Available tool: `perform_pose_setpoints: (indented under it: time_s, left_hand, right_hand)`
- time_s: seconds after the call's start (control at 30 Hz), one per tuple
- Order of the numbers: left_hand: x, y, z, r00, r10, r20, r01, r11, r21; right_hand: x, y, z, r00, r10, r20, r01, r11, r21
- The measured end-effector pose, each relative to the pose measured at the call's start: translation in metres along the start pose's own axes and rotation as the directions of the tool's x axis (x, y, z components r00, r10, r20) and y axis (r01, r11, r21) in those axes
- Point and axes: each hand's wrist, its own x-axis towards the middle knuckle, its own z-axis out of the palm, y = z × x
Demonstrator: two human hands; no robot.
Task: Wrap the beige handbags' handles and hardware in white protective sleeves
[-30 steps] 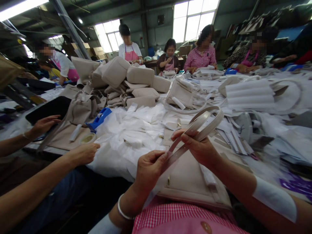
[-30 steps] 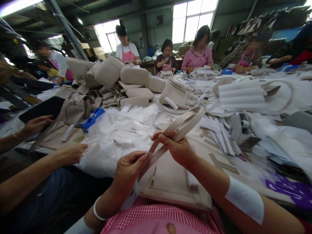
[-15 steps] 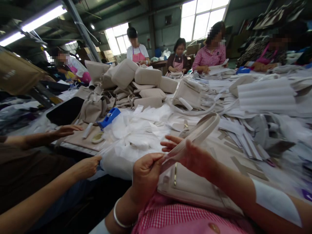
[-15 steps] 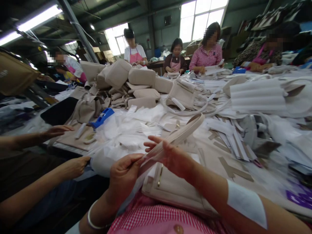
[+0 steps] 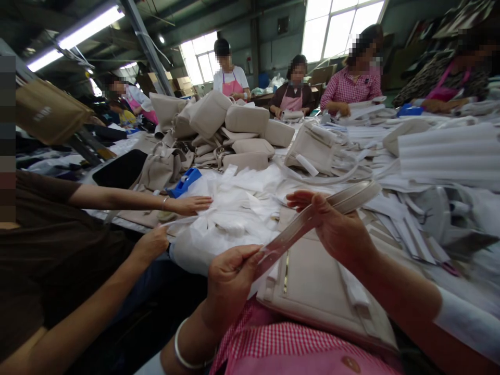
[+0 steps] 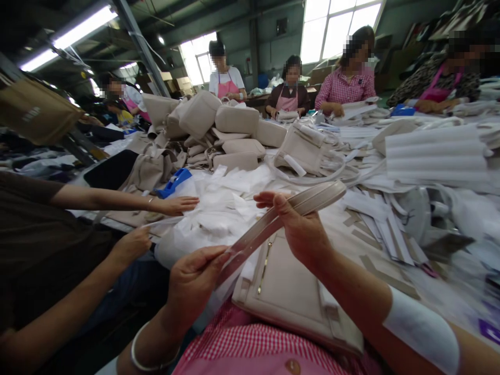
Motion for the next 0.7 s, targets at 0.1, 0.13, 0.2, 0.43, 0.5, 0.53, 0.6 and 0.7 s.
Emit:
perform_pose_setpoints:
  time_s: [0.1,0.13,0.2,0.43,0.5,0.53,0.6,0.7]
  left_hand:
    - [-0.001,0.006,-0.009,0.995,-0.092,-0.031,0.092,0.996,-0.023]
    - [-0.001,0.009,-0.014,0.991,-0.122,-0.050,0.121,0.992,-0.028]
    - [-0.001,0.016,-0.024,0.979,-0.173,-0.107,0.171,0.985,-0.026]
    - [-0.012,0.024,-0.050,0.902,-0.402,-0.157,0.402,0.915,-0.031]
    - [-0.015,0.024,-0.049,0.889,-0.437,-0.138,0.434,0.899,-0.049]
    - [-0.016,0.024,-0.046,0.889,-0.446,-0.105,0.440,0.895,-0.069]
    - [-0.018,0.026,-0.038,0.889,-0.458,0.005,0.455,0.882,-0.121]
    - [-0.007,0.022,-0.030,0.881,-0.444,0.164,0.465,0.878,-0.116]
  right_hand:
    - [0.009,-0.009,0.010,0.999,-0.040,-0.020,0.039,0.999,-0.018]
    - [0.011,-0.013,0.016,0.999,-0.051,-0.014,0.051,0.998,-0.022]
    - [0.014,-0.020,0.029,0.997,-0.079,0.004,0.079,0.997,-0.024]
    - [0.001,-0.007,0.060,0.996,-0.032,0.078,0.031,0.999,0.011]
    - [-0.004,0.000,0.059,0.997,-0.001,0.071,-0.002,0.999,0.032]
    - [-0.005,0.000,0.057,0.998,0.013,0.067,-0.015,0.999,0.034]
    - [-0.004,-0.008,0.051,0.997,0.039,0.069,-0.042,0.998,0.039]
    - [-0.001,-0.032,0.044,0.992,0.084,0.098,-0.096,0.987,0.125]
